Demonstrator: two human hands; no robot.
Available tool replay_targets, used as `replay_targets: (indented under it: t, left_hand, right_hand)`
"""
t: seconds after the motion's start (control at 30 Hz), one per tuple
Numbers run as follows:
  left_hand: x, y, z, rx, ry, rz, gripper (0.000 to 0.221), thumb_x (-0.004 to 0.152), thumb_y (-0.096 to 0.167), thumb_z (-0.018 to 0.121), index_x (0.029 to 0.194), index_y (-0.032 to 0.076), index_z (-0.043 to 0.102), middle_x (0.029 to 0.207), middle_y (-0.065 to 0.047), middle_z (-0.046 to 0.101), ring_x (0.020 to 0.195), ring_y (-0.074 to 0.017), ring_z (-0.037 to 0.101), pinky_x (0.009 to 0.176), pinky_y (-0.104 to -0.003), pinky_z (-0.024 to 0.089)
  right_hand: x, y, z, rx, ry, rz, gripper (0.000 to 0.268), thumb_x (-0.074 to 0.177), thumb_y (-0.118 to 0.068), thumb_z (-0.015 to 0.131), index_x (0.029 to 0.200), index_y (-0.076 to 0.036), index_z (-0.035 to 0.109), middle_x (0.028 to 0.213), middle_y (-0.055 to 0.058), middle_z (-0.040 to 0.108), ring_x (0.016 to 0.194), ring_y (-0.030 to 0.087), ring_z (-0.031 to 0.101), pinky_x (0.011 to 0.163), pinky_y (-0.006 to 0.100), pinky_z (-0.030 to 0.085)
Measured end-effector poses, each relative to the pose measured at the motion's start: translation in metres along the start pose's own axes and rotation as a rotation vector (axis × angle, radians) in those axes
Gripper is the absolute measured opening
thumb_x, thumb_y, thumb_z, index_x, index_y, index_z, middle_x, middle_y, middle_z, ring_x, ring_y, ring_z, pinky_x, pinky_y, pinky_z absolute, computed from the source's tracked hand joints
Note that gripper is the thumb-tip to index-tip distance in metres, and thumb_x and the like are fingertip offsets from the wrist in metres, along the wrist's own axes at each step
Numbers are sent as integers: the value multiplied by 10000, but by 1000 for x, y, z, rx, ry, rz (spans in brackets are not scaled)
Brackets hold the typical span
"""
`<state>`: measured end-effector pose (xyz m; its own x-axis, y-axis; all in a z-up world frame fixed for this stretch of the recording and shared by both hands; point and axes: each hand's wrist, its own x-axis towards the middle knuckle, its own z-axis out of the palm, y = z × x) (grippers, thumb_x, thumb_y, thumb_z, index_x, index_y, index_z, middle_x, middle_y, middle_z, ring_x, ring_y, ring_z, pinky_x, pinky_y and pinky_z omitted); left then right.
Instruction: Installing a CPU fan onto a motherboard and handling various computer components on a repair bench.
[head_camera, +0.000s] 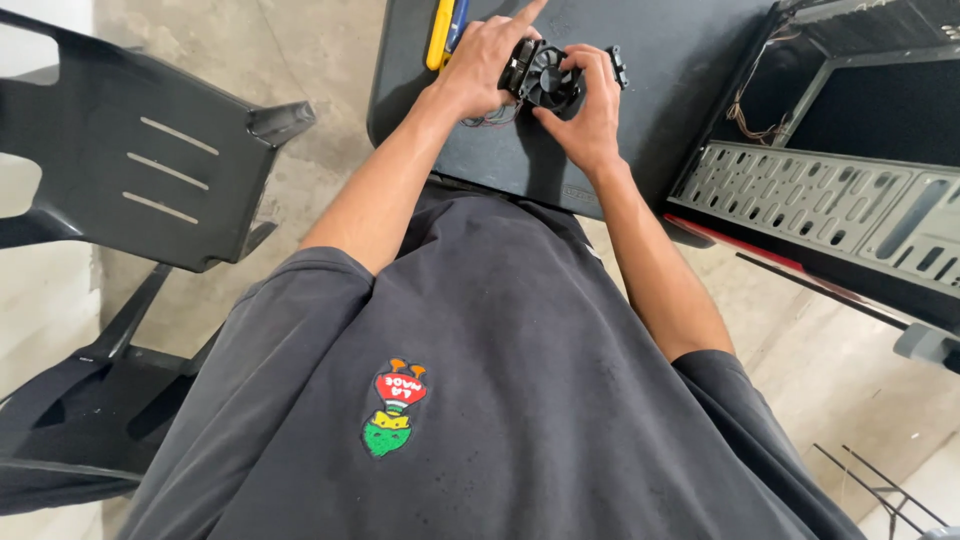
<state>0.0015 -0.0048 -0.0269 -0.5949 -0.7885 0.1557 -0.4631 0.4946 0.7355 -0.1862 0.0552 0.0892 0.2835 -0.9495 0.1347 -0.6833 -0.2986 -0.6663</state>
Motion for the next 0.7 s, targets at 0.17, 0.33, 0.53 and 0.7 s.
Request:
replay_targets:
  t: [0.17, 0.33, 0.53, 0.7]
  left_hand:
    - [-1, -2, 4, -19, 7, -16, 1225, 755, 164, 986, 1641, 186, 140, 1417, -55, 660, 1301, -320, 580, 978, -493, 433]
    - [-3, -5, 7, -28, 29, 1, 1181, 772, 154, 964, 1641, 172, 165, 1427, -42, 652, 1307, -304, 578, 981, -470, 431]
    - [-4, -2, 13, 56, -11, 8, 1351, 694, 190, 983, 1661, 251, 41, 1496, -45, 610, 1377, -318, 505, 955, -492, 402]
    - [-2, 10, 0, -57, -15, -44, 1108, 797, 98, 856, 1651, 250, 166, 1426, -67, 619, 1328, -327, 527, 1001, -479, 366]
  right_hand:
    - [2, -1, 2, 23, -6, 17, 576, 729, -38, 904, 1142, -68, 503, 1263, 154, 559, 1160, 344, 571, 944, 453, 478]
    - [4, -2, 2, 31, -23, 21, 562, 724, -29, 877, 1141, -62, 503, 1254, 152, 545, 1142, 338, 572, 928, 436, 484]
    - [2, 8, 7, 4, -53, -18, 601, 738, -14, 880, 1194, -46, 490, 1273, 162, 526, 1171, 358, 559, 935, 453, 475]
    - [5, 9, 10, -36, -80, 54, 614, 718, -66, 805, 1252, -84, 503, 1236, 120, 541, 1084, 338, 579, 848, 427, 492]
